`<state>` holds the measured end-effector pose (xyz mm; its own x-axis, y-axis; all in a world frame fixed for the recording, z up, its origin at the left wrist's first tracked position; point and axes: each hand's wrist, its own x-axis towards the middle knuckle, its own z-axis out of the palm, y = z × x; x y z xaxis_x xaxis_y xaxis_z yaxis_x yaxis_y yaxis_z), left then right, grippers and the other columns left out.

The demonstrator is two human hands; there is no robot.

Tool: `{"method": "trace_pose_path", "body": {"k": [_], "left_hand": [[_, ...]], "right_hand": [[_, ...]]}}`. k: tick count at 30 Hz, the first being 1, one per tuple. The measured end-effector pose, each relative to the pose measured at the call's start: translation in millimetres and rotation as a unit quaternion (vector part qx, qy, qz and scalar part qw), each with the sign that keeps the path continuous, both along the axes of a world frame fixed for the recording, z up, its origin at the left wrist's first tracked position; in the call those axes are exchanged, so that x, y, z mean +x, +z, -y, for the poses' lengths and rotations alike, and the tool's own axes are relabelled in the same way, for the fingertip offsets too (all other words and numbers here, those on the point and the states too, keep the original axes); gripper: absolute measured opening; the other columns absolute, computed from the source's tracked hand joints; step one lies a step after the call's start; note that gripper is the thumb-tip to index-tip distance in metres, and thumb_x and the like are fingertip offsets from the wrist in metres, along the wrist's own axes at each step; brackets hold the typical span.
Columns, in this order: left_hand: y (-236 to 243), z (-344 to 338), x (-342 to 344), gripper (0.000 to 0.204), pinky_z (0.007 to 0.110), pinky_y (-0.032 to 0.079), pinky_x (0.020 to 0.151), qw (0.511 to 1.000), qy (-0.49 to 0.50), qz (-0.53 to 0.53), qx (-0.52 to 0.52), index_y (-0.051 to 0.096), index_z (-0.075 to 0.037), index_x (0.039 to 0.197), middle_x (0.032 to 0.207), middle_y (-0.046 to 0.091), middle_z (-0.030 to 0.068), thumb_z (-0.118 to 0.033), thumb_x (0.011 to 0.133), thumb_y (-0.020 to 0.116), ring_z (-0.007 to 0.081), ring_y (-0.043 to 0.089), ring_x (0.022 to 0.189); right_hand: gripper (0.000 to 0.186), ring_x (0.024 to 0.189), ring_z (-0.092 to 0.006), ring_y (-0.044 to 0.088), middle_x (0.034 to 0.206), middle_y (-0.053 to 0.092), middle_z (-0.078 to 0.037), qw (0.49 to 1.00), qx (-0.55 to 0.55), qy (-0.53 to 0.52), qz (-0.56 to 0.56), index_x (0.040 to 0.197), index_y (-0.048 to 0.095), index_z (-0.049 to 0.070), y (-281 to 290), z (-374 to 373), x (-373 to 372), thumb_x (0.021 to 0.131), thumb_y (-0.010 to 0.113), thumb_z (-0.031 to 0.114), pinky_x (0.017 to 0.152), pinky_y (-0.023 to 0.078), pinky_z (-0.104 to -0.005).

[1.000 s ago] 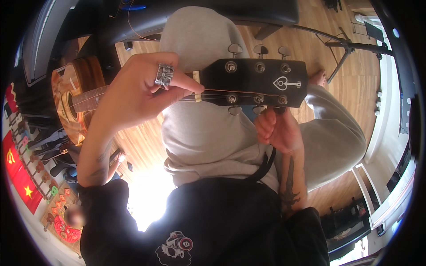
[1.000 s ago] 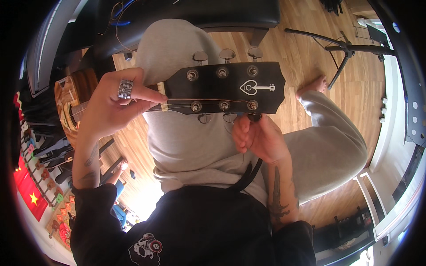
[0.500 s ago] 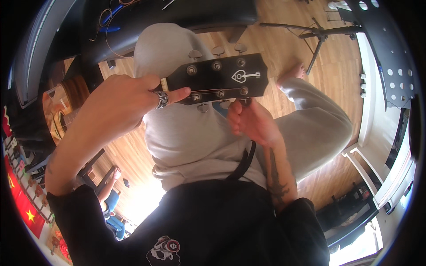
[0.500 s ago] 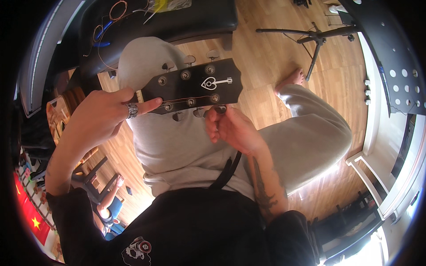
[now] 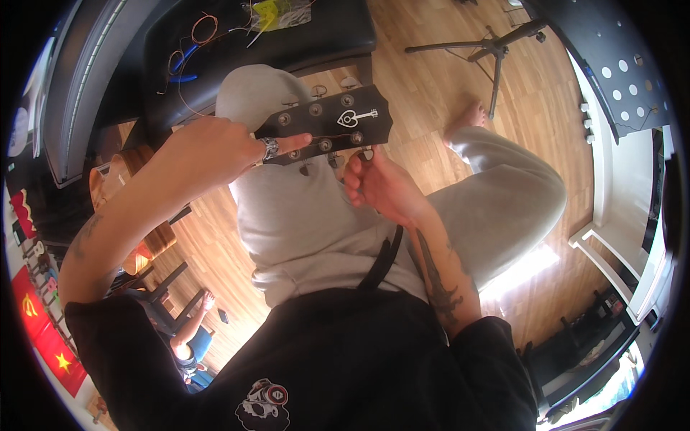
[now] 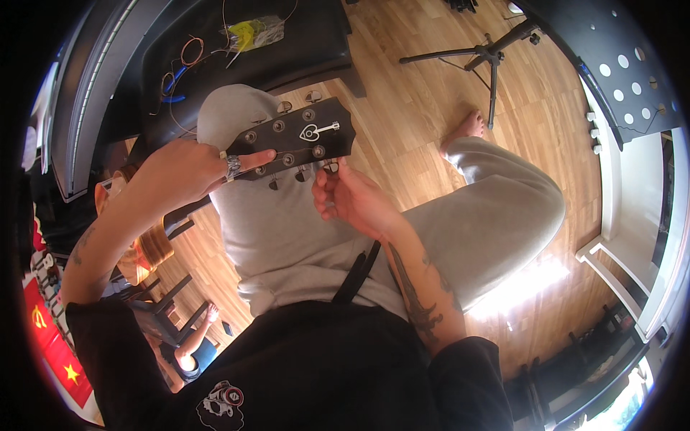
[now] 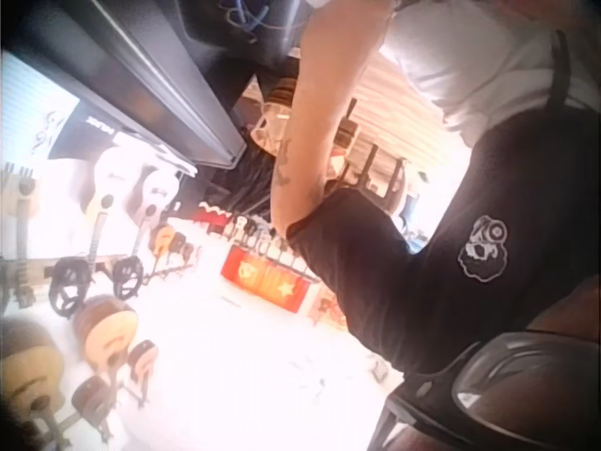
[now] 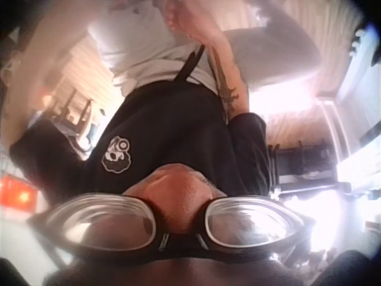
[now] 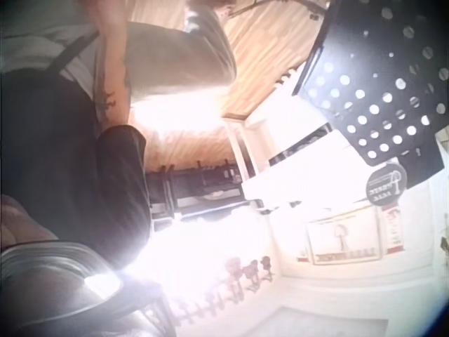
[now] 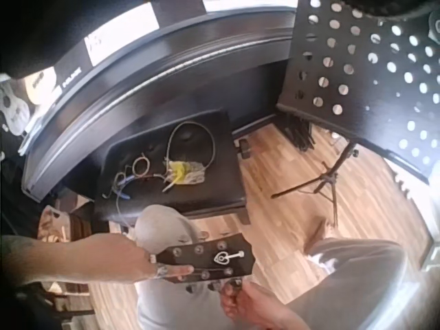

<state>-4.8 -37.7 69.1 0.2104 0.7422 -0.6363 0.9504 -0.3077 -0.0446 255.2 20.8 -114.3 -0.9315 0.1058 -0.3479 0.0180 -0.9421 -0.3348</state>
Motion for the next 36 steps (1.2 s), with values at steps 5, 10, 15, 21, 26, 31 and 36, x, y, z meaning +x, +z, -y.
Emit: {"method": "trace_pose_path", "body": {"k": [5,10,15,21,26,31,36], "left_hand": [[-3.7,-7.1,8.6,0.077,0.04,0.052,0.058,1.0,-0.013,-0.018,-0.016,0.035,-0.047,0.151,0.064,0.057,0.0079,-0.013,0.088,0.063,0.0276,0.063,0.061],[-7.0,-21.6,24.4,0.077,0.041,0.052,0.057,1.0,-0.018,-0.018,-0.018,0.036,-0.048,0.15,0.063,0.057,0.0091,-0.011,0.087,0.061,0.0297,0.063,0.06],[-10.8,-28.4,26.0,0.076,0.043,0.052,0.058,0.999,-0.022,-0.02,-0.03,0.036,-0.05,0.149,0.063,0.057,0.0102,-0.011,0.088,0.059,0.0309,0.063,0.061],[-12.1,-36.3,29.3,0.076,0.042,0.053,0.059,0.998,-0.019,-0.009,-0.054,0.034,-0.051,0.15,0.065,0.058,0.0121,-0.013,0.089,0.059,0.0313,0.064,0.063],[-10.3,-38.6,37.4,0.076,0.043,0.054,0.059,0.998,-0.019,-0.014,-0.051,0.034,-0.052,0.149,0.065,0.058,0.0123,-0.013,0.089,0.059,0.0319,0.065,0.064],[-13.4,-42.2,36.2,0.077,0.043,0.054,0.059,0.999,-0.013,-0.002,-0.042,0.037,-0.053,0.148,0.063,0.058,0.0127,-0.012,0.086,0.058,0.0324,0.065,0.062],[-13.0,-44.7,35.2,0.079,0.044,0.055,0.059,0.999,0.017,0.026,-0.044,0.038,-0.054,0.146,0.063,0.058,0.0131,-0.01,0.083,0.057,0.032,0.064,0.061]], "right_hand": [[0.052,0.083,-0.0127,0.052,0.09,0.051,0.001,0.999,-0.022,0.006,-0.038,0.103,0.052,0.016,-1.5,1.6,0.5,0.106,0.022,0.058,0.076,0.045,-0.0302],[0.048,0.081,-0.0124,0.052,0.087,0.05,0.002,0.997,-0.058,-0.031,-0.039,0.099,0.052,0.015,-4.3,6.1,-0.3,0.106,0.029,0.056,0.074,0.045,-0.0282],[0.029,0.069,-0.0125,0.053,0.078,0.054,0.003,0.983,0.086,-0.132,0.093,0.094,0.059,0.009,-7.5,13.9,-6.8,0.104,0.055,0.037,0.066,0.046,-0.0265],[0.023,0.059,-0.0137,0.054,0.071,0.059,0.001,0.759,0.561,-0.182,0.275,0.088,0.066,0.002,7.9,15.4,-10.1,0.1,0.064,0.022,0.056,0.045,-0.0263],[0.04,0.063,-0.013,0.055,0.072,0.059,0.001,0.906,0.336,-0.145,0.214,0.092,0.068,0.003,8.5,9.8,-1.5,0.105,0.051,0.037,0.06,0.045,-0.0268],[0.046,0.076,-0.0124,0.054,0.078,0.052,0.004,0.997,-0.015,-0.059,0.039,0.096,0.062,0.011,1.9,10.3,7.9,0.107,0.037,0.047,0.069,0.043,-0.0278],[0.036,0.077,-0.0131,0.053,0.078,0.049,0.005,0.983,-0.161,-0.078,-0.04,0.095,0.056,0.014,1.0,15.1,2.6,0.106,0.043,0.046,0.066,0.042,-0.0298]]}}
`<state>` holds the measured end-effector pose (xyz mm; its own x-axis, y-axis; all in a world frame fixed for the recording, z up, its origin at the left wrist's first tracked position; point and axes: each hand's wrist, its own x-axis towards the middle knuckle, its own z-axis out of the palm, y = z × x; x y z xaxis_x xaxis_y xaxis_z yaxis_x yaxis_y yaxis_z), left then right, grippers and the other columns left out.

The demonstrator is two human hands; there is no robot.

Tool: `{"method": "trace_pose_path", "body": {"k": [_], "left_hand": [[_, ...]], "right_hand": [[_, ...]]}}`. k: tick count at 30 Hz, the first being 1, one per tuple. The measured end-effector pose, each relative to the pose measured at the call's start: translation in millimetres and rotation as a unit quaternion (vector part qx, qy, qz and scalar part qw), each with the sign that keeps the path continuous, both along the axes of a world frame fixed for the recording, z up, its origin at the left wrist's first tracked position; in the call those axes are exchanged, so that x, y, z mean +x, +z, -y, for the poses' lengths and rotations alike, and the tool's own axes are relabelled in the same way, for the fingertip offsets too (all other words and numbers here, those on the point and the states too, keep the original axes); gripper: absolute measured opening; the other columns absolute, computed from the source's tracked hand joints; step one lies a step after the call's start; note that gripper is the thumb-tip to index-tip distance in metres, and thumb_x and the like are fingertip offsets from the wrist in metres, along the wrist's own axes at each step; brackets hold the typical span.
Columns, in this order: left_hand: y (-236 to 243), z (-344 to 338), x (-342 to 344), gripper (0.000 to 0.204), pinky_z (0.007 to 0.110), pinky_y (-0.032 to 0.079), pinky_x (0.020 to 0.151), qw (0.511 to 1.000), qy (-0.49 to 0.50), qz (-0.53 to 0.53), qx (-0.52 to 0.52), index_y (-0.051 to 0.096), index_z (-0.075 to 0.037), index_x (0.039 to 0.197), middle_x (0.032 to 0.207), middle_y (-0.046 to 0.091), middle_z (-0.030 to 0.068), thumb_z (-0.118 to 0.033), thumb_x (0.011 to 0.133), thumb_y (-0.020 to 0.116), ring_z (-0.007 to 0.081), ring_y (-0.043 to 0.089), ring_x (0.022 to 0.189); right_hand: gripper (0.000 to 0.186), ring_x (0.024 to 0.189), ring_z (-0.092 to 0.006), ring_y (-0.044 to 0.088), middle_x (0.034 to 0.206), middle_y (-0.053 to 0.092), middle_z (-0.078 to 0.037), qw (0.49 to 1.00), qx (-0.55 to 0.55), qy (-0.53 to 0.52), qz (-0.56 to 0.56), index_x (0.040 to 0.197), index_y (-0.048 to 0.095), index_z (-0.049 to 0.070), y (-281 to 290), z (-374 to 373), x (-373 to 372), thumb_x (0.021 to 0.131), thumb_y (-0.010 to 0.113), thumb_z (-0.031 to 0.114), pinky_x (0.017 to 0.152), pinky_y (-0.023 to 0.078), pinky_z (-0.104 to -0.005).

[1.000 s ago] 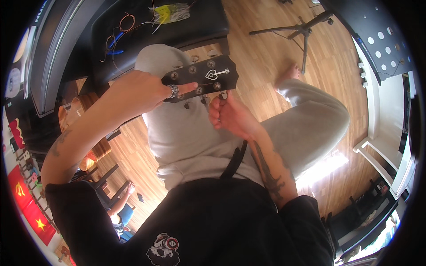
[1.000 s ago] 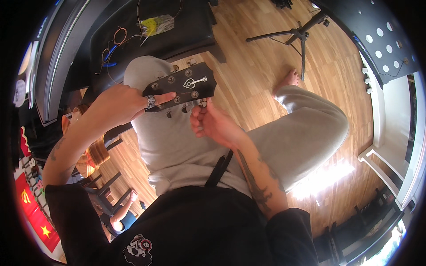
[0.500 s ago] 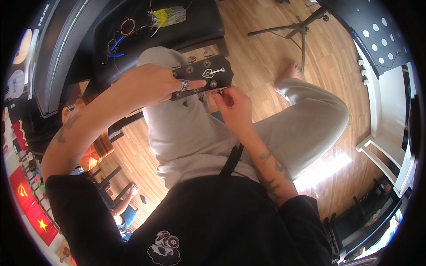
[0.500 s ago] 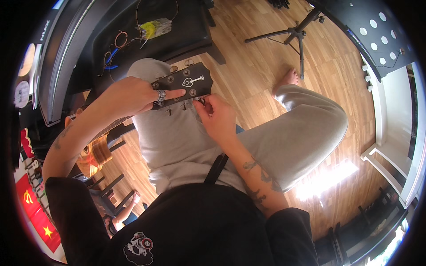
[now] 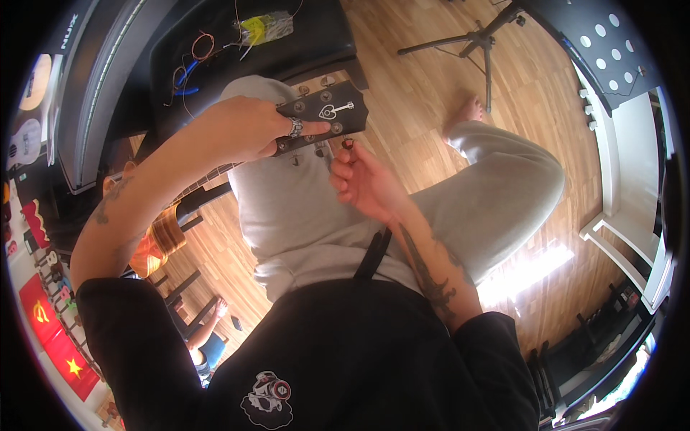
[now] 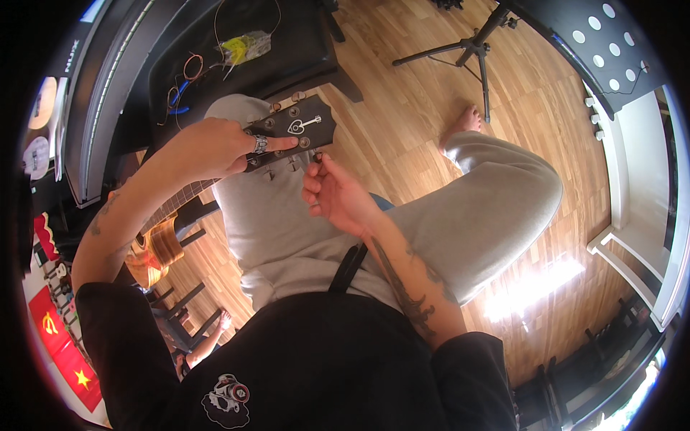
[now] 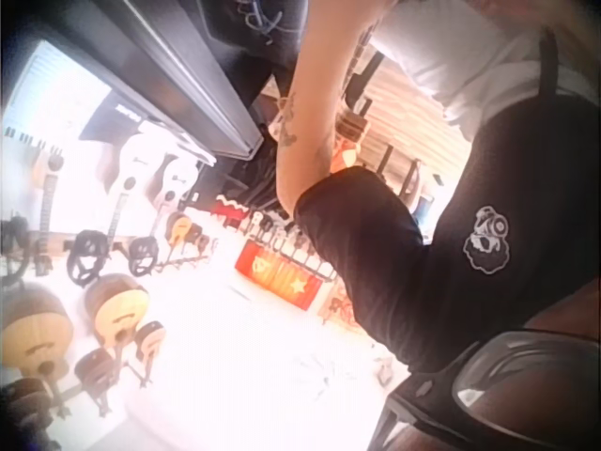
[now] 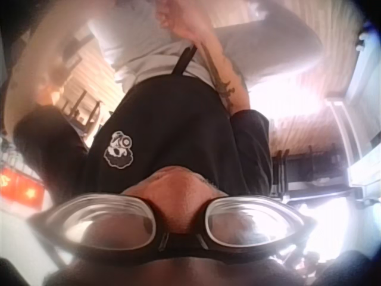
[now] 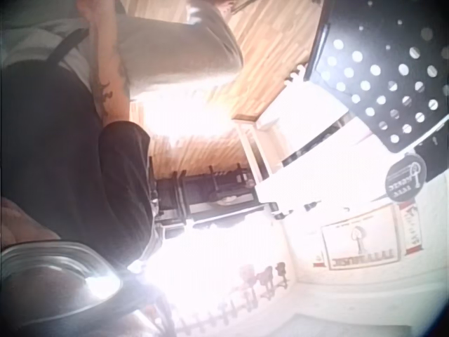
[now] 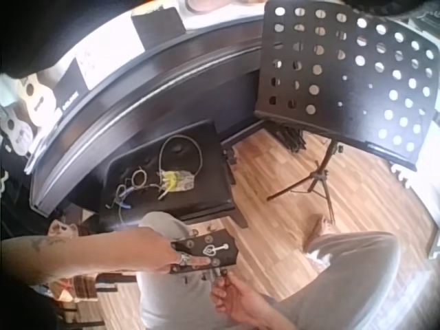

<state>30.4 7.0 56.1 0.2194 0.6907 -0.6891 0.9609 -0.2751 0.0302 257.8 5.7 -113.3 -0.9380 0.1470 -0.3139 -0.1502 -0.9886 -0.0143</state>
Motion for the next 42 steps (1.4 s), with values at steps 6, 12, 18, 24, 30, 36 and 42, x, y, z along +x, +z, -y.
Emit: {"method": "trace_pose_path", "body": {"k": [6,12,18,24,30,36,42], "left_hand": [[-0.1,-0.7,-0.3,0.078,0.042,0.055,0.058,1.0,-0.011,0.007,0.004,0.039,-0.052,0.146,0.06,0.06,0.0112,-0.009,0.083,0.057,0.0305,0.064,0.059],[5.3,-5.0,5.8,0.078,0.042,0.054,0.06,0.997,0.04,-0.028,-0.061,0.041,-0.056,0.144,0.074,0.062,0.0129,-0.007,0.085,0.055,0.0306,0.064,0.063],[3.6,1.3,3.0,0.08,0.042,0.055,0.058,1.0,0.016,-0.003,-0.019,0.037,-0.056,0.146,0.064,0.06,0.0134,-0.009,0.084,0.056,0.0316,0.064,0.061],[-3.1,8.2,-4.3,0.079,0.043,0.054,0.059,1.0,-0.01,0.01,0.026,0.037,-0.056,0.146,0.062,0.057,0.0135,-0.01,0.085,0.056,0.0319,0.063,0.06],[-3.1,4.2,-1.4,0.08,0.039,0.051,0.055,1.0,0.027,-0.012,-0.007,0.041,-0.06,0.142,0.07,0.06,0.0115,-0.006,0.085,0.056,0.0257,0.063,0.058],[-2.8,8.3,-10.1,0.076,0.042,0.052,0.056,1.0,-0.007,-0.005,0.014,0.037,-0.054,0.147,0.057,0.054,0.0116,-0.013,0.087,0.058,0.0314,0.061,0.056],[-2.1,10.7,-11.4,0.073,0.04,0.05,0.055,0.999,-0.013,0.011,0.045,0.046,-0.056,0.141,0.066,0.059,0.0111,-0.011,0.085,0.06,0.0265,0.061,0.056]], "right_hand": [[0.028,0.062,-0.0138,0.051,0.07,0.052,0.004,0.885,0.393,-0.071,0.241,0.093,0.062,0.01,1.5,7.5,-12.8,0.104,0.053,0.034,0.059,0.042,-0.0298],[0.031,0.061,-0.0137,0.051,0.068,0.054,0.002,0.88,0.398,-0.057,0.253,0.094,0.065,0.005,3.0,-0.8,-1.6,0.105,0.052,0.03,0.059,0.042,-0.03],[0.041,0.063,-0.0136,0.053,0.068,0.054,0.002,0.971,0.158,-0.034,0.176,0.083,0.065,0.004,10.4,0.4,-7.1,0.105,0.052,0.036,0.056,0.042,-0.0327],[0.045,0.064,-0.0114,0.054,0.068,0.055,0.001,0.632,0.693,-0.118,0.327,0.084,0.065,0.004,4.2,-4.4,-3.4,0.106,0.05,0.04,0.055,0.042,-0.0304],[0.045,0.061,-0.0114,0.054,0.067,0.056,0.0,0.975,0.156,-0.012,0.159,0.082,0.064,0.004,13.3,-6.2,-2.1,0.106,0.049,0.039,0.054,0.042,-0.029],[0.051,0.061,-0.0105,0.053,0.072,0.061,-0.002,0.728,0.603,-0.035,0.325,0.085,0.065,0.002,6.7,-1.7,-7.6,0.108,0.039,0.04,0.053,0.041,-0.027],[0.044,0.06,-0.0133,0.057,0.066,0.059,0.0,0.924,0.287,-0.046,0.248,0.081,0.064,0.003,11.5,-5.9,-2.6,0.106,0.051,0.037,0.054,0.045,-0.0299]]}}
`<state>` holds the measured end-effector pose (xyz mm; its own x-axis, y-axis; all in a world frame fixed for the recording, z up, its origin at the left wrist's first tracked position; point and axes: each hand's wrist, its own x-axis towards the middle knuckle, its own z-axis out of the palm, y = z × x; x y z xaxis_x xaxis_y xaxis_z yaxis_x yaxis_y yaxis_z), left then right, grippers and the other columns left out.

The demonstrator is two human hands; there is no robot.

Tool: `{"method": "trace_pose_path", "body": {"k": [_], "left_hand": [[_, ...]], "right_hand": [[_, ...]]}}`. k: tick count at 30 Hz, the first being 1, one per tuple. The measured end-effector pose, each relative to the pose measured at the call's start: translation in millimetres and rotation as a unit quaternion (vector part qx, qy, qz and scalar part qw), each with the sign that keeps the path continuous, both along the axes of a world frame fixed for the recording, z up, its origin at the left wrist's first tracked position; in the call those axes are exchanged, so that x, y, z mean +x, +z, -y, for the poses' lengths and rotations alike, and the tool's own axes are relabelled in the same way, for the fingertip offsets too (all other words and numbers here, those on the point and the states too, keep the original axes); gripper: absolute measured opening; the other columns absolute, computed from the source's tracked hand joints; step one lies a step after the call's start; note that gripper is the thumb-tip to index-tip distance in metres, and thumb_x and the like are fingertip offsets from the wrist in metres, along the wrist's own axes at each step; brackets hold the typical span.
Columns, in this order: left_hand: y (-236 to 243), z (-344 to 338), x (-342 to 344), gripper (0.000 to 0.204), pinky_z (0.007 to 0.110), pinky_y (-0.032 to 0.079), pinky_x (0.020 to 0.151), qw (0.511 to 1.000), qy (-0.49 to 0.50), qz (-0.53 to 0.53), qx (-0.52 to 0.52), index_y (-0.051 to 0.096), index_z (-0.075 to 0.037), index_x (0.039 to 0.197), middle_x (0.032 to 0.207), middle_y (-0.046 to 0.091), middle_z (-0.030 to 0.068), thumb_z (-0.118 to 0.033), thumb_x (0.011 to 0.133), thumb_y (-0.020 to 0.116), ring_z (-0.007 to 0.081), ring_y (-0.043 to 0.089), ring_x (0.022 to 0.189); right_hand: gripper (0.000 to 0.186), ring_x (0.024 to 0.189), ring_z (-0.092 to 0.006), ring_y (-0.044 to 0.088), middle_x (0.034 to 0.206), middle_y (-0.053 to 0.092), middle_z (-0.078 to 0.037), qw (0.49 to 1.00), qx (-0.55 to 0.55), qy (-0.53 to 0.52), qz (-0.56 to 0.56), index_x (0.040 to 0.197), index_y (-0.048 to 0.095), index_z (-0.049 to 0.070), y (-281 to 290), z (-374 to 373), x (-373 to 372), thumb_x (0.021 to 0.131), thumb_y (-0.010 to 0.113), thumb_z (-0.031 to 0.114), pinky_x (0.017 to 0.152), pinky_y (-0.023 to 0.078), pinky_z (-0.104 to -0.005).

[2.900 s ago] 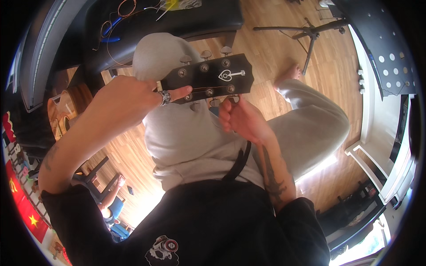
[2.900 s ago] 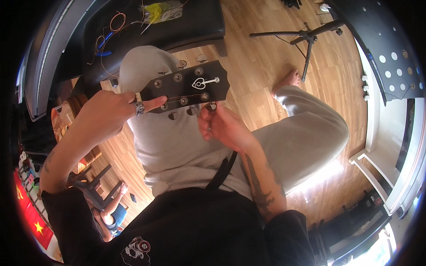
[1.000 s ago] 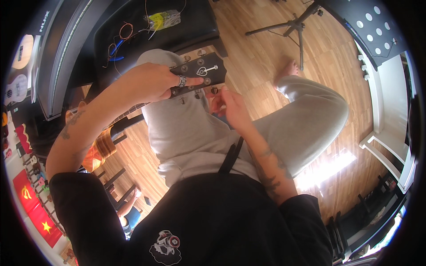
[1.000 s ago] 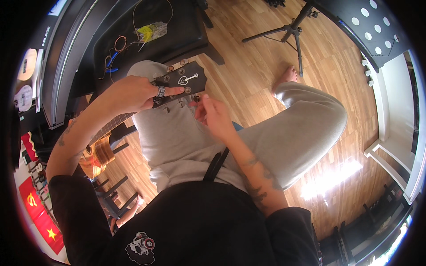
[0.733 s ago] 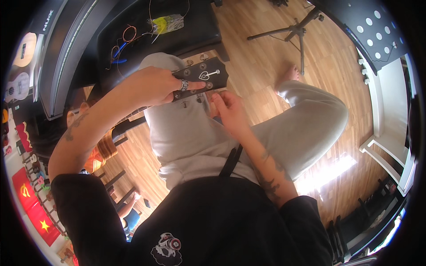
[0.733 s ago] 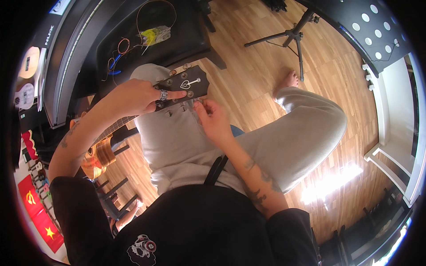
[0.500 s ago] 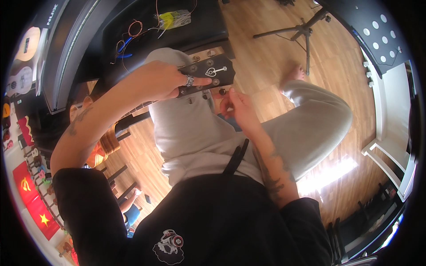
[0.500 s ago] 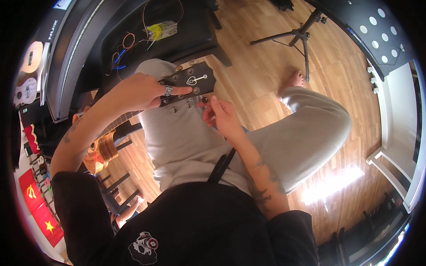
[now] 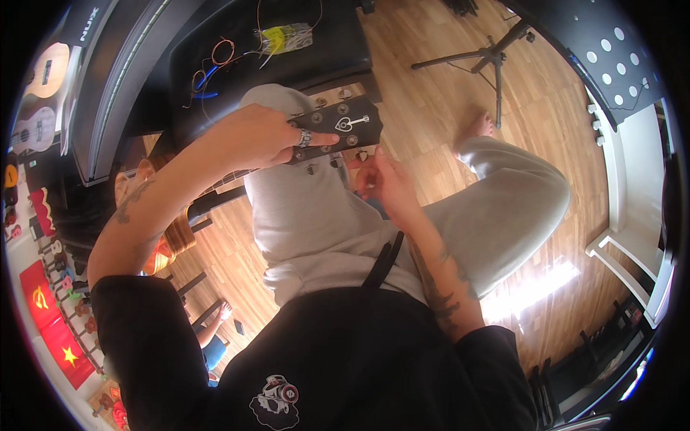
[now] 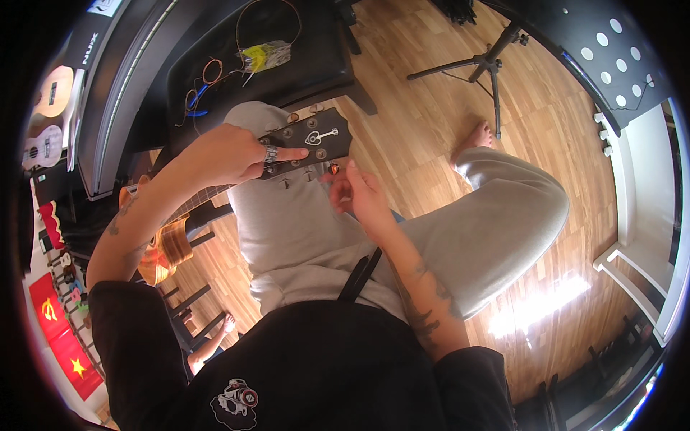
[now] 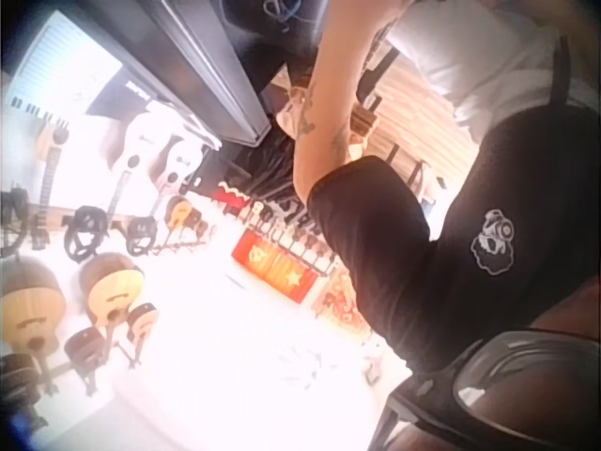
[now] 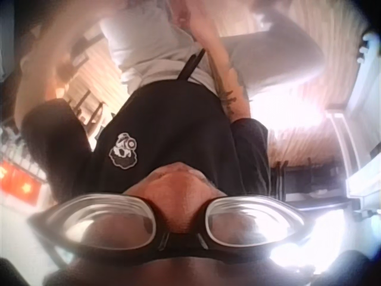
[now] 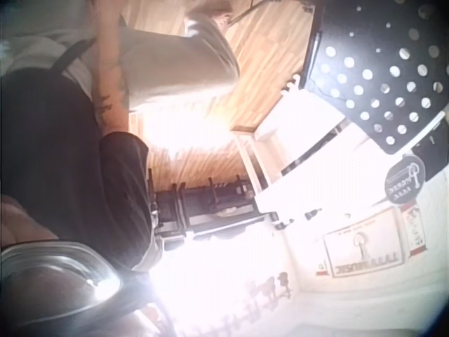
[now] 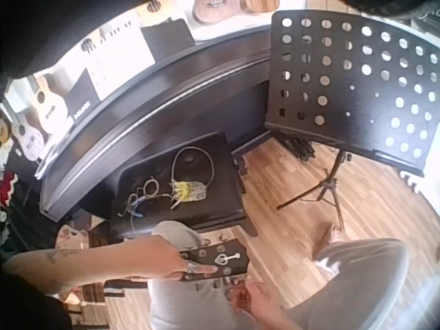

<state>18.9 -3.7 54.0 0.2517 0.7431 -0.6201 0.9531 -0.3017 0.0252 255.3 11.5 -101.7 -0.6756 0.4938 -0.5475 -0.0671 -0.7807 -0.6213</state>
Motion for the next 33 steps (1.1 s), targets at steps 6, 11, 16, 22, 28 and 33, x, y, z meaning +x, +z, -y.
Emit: {"method": "trace_pose_path", "body": {"k": [6,11,16,22,28,33], "left_hand": [[2.1,1.4,-1.6,0.069,0.043,0.051,0.059,0.999,0.015,-0.005,-0.029,0.044,-0.05,0.145,0.064,0.058,0.0111,-0.014,0.088,0.058,0.0306,0.061,0.06],[-2.1,10.0,-8.9,0.066,0.041,0.051,0.062,0.999,0.028,-0.006,-0.026,0.048,-0.048,0.143,0.069,0.059,0.0106,-0.014,0.088,0.059,0.0293,0.063,0.065],[-3.7,24.2,-17.3,0.065,0.04,0.05,0.061,0.999,0.027,0.015,0.013,0.05,-0.046,0.143,0.069,0.057,0.0099,-0.015,0.087,0.062,0.0286,0.061,0.063],[-1.7,36.8,-21.3,0.046,0.041,0.049,0.06,0.994,0.071,0.065,0.059,0.066,-0.036,0.13,0.068,0.055,0.0102,-0.021,0.087,0.063,0.0285,0.06,0.062],[-3.6,54.3,-38.8,0.044,0.039,0.044,0.055,0.988,0.102,0.088,0.08,0.07,-0.03,0.126,0.064,0.046,0.0096,-0.023,0.083,0.069,0.0268,0.054,0.056],[-8.1,70.7,-49.0,0.045,0.039,0.047,0.058,0.981,0.121,0.111,0.106,0.072,-0.027,0.124,0.067,0.051,0.008,-0.023,0.08,0.076,0.0259,0.056,0.058]], "right_hand": [[0.039,0.061,-0.0139,0.059,0.068,0.061,0.0,0.989,0.146,-0.016,0.024,0.08,0.064,0.001,-8.8,6.7,-6.1,0.103,0.056,0.032,0.055,0.046,-0.0305],[0.031,0.061,-0.0141,0.06,0.071,0.064,-0.003,0.904,0.392,0.003,0.17,0.089,0.068,-0.003,10.5,4.7,-2.8,0.099,0.064,0.026,0.056,0.048,-0.0305],[0.041,0.066,-0.0145,0.061,0.072,0.064,-0.003,0.994,0.082,0.054,0.037,0.096,0.069,-0.001,7.4,0.7,1.0,0.104,0.052,0.036,0.061,0.049,-0.0298],[0.046,0.065,-0.0113,0.057,0.069,0.06,-0.001,0.958,-0.238,-0.015,-0.161,0.09,0.065,0.003,-6.1,10.3,-2.4,0.106,0.046,0.041,0.059,0.045,-0.0283],[0.036,0.057,-0.0103,0.054,0.068,0.058,0.0,0.942,0.303,0.051,0.132,0.09,0.065,0.0,9.9,5.8,-5.3,0.104,0.055,0.031,0.056,0.043,-0.0237],[0.046,0.064,-0.0101,0.055,0.071,0.058,0.0,0.994,0.101,0.024,0.036,0.096,0.065,0.001,-3.6,2.3,-1.9,0.107,0.043,0.04,0.06,0.045,-0.0253]]}}
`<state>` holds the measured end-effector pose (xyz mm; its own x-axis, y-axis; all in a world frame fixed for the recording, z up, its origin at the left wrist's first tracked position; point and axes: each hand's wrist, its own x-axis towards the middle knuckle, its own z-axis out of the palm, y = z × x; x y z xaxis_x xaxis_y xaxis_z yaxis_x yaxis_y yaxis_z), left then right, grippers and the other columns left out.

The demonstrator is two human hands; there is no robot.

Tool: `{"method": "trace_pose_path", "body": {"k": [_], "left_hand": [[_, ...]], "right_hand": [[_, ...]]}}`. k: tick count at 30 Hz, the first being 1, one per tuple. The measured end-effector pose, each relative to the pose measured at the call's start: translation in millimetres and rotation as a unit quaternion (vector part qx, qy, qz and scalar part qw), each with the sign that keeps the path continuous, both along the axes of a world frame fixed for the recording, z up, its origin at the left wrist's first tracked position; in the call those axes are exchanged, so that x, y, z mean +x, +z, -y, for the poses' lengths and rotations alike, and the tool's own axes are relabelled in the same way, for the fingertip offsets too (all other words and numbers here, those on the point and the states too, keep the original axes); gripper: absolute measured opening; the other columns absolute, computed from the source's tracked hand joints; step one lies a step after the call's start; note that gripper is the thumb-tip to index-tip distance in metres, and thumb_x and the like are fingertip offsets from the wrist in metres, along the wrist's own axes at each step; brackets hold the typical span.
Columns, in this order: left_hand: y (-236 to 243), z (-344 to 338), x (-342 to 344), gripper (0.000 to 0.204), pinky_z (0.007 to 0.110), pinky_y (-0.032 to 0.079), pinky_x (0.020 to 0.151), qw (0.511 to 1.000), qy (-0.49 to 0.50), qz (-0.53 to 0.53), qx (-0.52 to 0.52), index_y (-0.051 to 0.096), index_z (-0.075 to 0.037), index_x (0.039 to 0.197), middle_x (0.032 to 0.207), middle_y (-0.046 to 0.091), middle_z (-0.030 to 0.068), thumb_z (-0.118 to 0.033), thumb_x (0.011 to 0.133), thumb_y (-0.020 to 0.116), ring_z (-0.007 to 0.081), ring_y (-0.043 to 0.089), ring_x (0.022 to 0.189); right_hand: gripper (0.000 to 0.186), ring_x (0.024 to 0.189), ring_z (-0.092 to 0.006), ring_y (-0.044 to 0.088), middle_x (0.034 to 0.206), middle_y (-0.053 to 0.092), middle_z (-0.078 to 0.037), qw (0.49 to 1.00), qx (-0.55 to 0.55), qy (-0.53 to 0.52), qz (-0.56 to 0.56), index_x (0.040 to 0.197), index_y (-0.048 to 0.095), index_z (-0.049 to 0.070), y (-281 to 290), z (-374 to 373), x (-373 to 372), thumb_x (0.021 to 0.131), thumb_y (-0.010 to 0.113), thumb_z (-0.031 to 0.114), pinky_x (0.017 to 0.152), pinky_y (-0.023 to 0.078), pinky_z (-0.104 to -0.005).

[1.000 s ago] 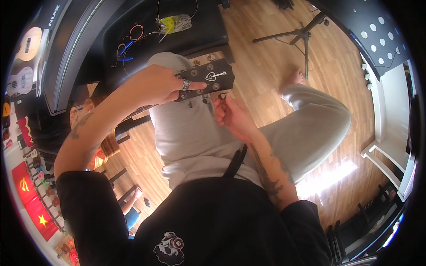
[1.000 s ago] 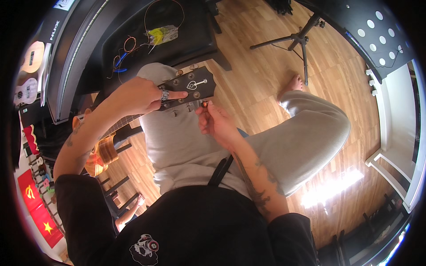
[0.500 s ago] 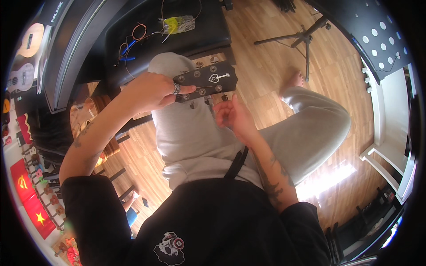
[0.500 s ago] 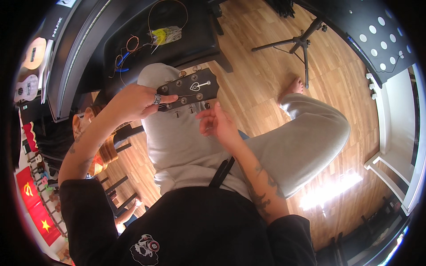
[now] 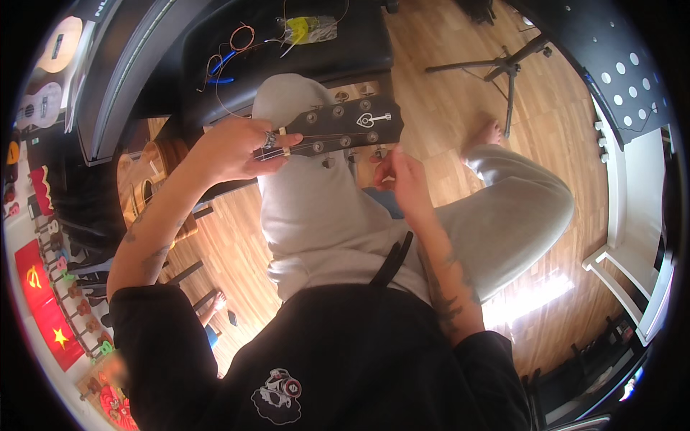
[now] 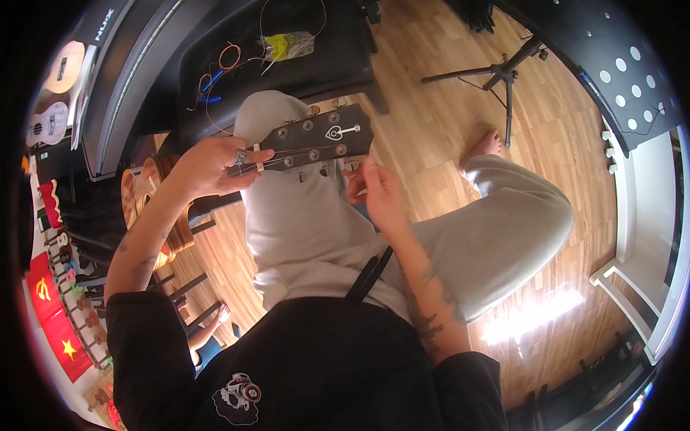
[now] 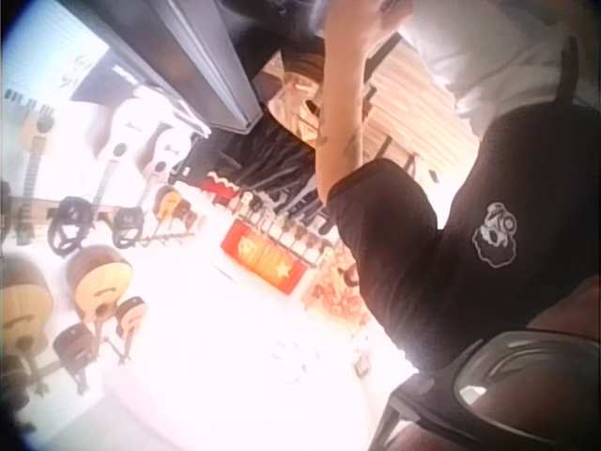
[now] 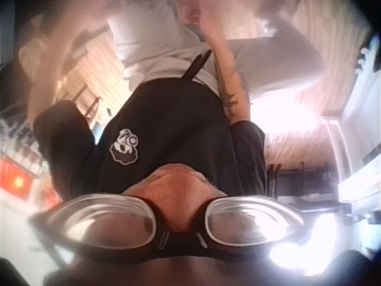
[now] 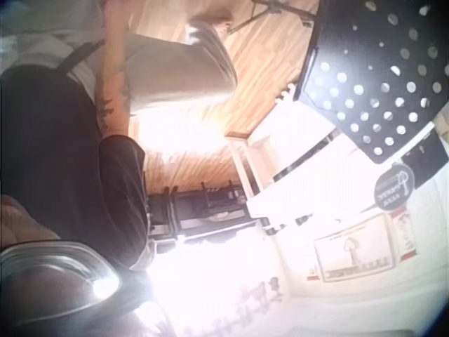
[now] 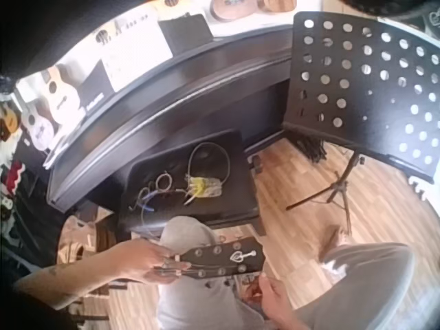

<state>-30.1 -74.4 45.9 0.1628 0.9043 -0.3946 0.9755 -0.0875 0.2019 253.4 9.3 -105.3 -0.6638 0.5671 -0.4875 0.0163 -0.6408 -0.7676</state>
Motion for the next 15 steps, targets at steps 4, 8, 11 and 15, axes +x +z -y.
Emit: {"method": "trace_pose_path", "body": {"k": [4,8,11,15], "left_hand": [[-6.0,10.3,-4.9,0.046,0.038,0.049,0.064,0.998,0.014,0.05,0.037,0.072,-0.024,0.123,0.076,0.06,0.0062,-0.024,0.078,0.081,0.0255,0.061,0.065],[-9.0,16.3,-6.9,0.045,0.04,0.047,0.066,0.996,0.044,0.078,0.03,0.07,-0.027,0.125,0.076,0.055,0.0074,-0.03,0.081,0.076,0.0266,0.058,0.067],[-13.6,23.6,-9.7,0.044,0.041,0.046,0.065,0.993,0.055,0.091,0.051,0.071,-0.027,0.125,0.074,0.052,0.0082,-0.032,0.081,0.074,0.0272,0.055,0.066],[-18.2,31.4,-12.5,0.043,0.041,0.046,0.064,0.984,0.092,0.137,0.073,0.073,-0.024,0.122,0.074,0.052,0.0078,-0.032,0.079,0.075,0.0262,0.055,0.066]], "right_hand": [[0.054,0.069,-0.0119,0.052,0.071,0.051,0.002,0.959,-0.248,0.057,-0.123,0.097,0.059,0.009,0.9,-5.5,0.2,0.108,0.028,0.051,0.063,0.043,-0.0277],[0.047,0.067,-0.0134,0.048,0.068,0.04,0.004,0.889,-0.379,0.059,-0.25,0.087,0.048,0.015,2.8,-1.7,-5.3,0.108,0.027,0.053,0.062,0.041,-0.0273],[0.046,0.068,-0.0124,0.048,0.068,0.038,0.005,0.888,-0.387,0.048,-0.245,0.084,0.044,0.017,-0.3,-0.1,-7.2,0.107,0.028,0.053,0.062,0.041,-0.0266],[0.045,0.068,-0.0111,0.048,0.068,0.038,0.006,0.901,-0.367,0.039,-0.23,0.086,0.045,0.016,1.0,1.7,-6.7,0.107,0.031,0.053,0.062,0.041,-0.0256]]}}
